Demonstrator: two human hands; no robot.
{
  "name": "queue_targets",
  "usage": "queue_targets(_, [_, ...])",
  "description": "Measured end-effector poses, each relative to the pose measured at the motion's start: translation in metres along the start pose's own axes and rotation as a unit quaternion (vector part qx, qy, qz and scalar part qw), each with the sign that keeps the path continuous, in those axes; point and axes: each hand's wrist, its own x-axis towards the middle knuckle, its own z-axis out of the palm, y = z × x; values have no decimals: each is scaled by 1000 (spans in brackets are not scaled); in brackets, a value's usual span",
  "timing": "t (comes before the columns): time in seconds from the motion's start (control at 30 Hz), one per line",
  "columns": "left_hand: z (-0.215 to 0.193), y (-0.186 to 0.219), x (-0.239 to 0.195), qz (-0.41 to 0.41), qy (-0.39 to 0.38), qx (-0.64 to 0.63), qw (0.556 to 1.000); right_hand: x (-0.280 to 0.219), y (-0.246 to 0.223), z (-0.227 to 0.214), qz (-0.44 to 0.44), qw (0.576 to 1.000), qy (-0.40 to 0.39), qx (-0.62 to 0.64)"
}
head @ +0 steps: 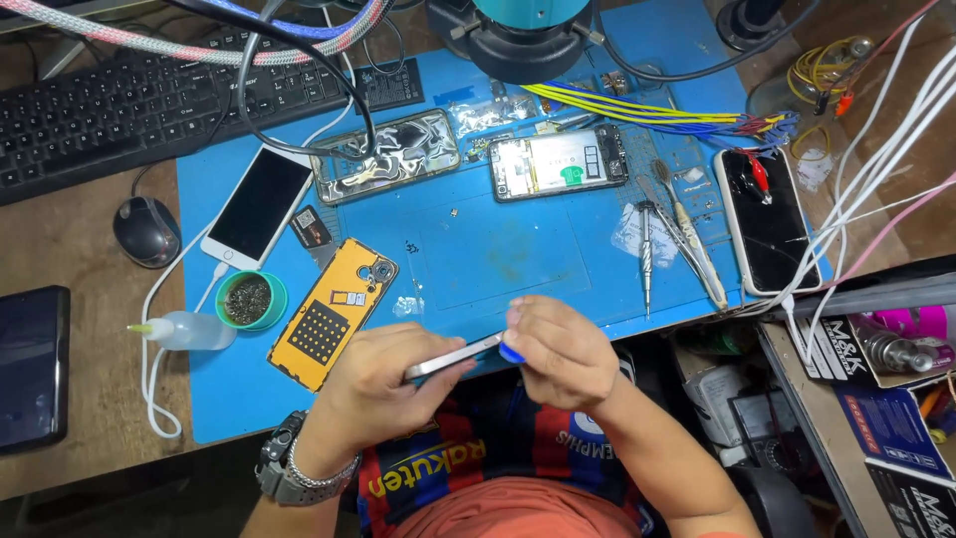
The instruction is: The person cleans the edges of a smartphone with a small blue tool, then uses tweezers to remove a metal shield plate from the device's interior. They proceed to use a screwdriver to unscrew components from the phone's internal assembly.
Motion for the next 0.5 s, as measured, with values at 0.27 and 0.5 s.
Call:
queue_targets(0.27, [0,6,5,14,-52,23,998,40,-25,17,-11,1000,2,7])
queue_targets(0.5, [1,8,10,-15,-125,51,991,44,-33,11,15,1000,-6,-15])
